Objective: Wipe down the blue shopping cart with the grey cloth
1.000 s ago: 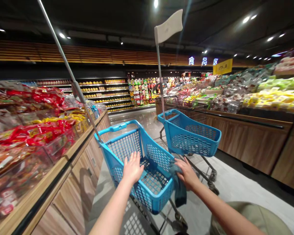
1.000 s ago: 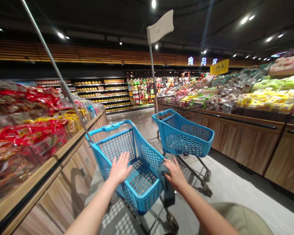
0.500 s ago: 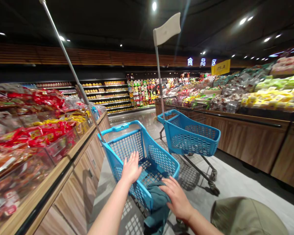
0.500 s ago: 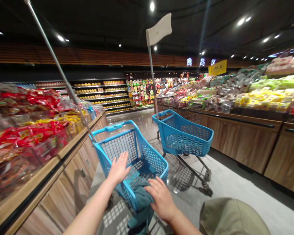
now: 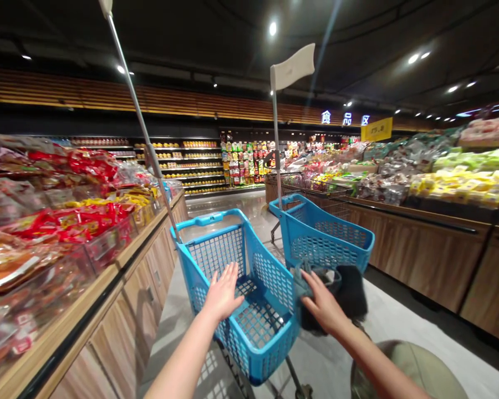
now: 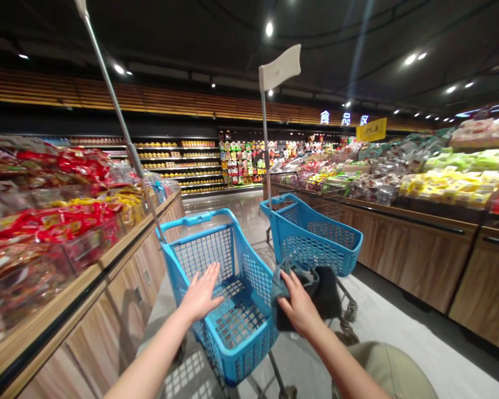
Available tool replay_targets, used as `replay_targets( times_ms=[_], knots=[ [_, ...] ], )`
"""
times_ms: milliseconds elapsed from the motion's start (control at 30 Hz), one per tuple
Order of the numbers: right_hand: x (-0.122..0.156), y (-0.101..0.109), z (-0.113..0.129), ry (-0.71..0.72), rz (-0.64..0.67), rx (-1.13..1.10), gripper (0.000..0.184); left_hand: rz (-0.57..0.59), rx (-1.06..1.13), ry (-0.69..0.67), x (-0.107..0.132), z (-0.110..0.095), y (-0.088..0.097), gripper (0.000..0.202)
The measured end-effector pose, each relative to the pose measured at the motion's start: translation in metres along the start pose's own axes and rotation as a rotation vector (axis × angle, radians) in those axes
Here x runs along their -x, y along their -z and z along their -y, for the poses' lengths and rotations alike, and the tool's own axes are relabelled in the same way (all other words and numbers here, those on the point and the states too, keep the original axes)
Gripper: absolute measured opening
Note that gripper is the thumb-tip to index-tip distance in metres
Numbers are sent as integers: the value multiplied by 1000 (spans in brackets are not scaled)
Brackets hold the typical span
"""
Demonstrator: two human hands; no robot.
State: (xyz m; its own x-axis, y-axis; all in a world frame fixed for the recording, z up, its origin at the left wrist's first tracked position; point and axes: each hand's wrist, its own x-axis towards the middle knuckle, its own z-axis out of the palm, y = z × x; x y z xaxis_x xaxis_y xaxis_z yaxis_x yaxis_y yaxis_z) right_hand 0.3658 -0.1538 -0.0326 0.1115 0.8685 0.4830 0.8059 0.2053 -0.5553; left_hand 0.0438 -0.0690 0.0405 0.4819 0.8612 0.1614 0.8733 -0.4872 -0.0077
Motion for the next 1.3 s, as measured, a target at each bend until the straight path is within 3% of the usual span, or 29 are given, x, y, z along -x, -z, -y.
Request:
replay_targets(
  times_ms=[67,167,267,367,467,600,667,767,833,900,1000,1067,1133,1200,1300],
  knots=[
    [-20,-26,14,-34,150,65,70,25,2,-22,2,1,2,94],
    [-66,-50,30,-16,247,170,68,64,-9,-37,4,2,5,99],
    [-110,-56,47,37,280,223,66,68,-1,-38,3,3,5,101],
    [-127,-55,59,17,325,241,70,41,15,-23,2,5,1,99],
    [-110,-48,62,-32,388,270,78,12,12,-10,4,13,-1,95],
    [-51,-38,70,-132,409,247,73,-2,-32,-8,4,37,0,88],
    [-15,-39,78,-171,327,130,69,-8,-72,40,4,52,3,85],
    [31,-47,87,-110,158,-143,58,-61,-145,196,11,63,9,84],
    [47,-52,88,-58,44,-283,50,-126,-165,280,24,57,13,81],
    [46,-50,86,-36,-108,-346,45,-143,-108,276,41,42,12,77],
    [13,-28,93,48,-349,-345,43,-146,-12,221,64,12,2,76],
    [-26,-7,104,187,-419,-312,44,-113,37,249,73,-4,-7,76],
    [-71,11,116,373,-383,-235,46,-96,62,277,78,-12,-15,75],
    [-116,18,119,521,-268,-97,47,-134,57,281,81,-11,-21,72],
    [-160,9,105,548,40,199,40,-227,28,304,82,1,-26,68]
  ],
)
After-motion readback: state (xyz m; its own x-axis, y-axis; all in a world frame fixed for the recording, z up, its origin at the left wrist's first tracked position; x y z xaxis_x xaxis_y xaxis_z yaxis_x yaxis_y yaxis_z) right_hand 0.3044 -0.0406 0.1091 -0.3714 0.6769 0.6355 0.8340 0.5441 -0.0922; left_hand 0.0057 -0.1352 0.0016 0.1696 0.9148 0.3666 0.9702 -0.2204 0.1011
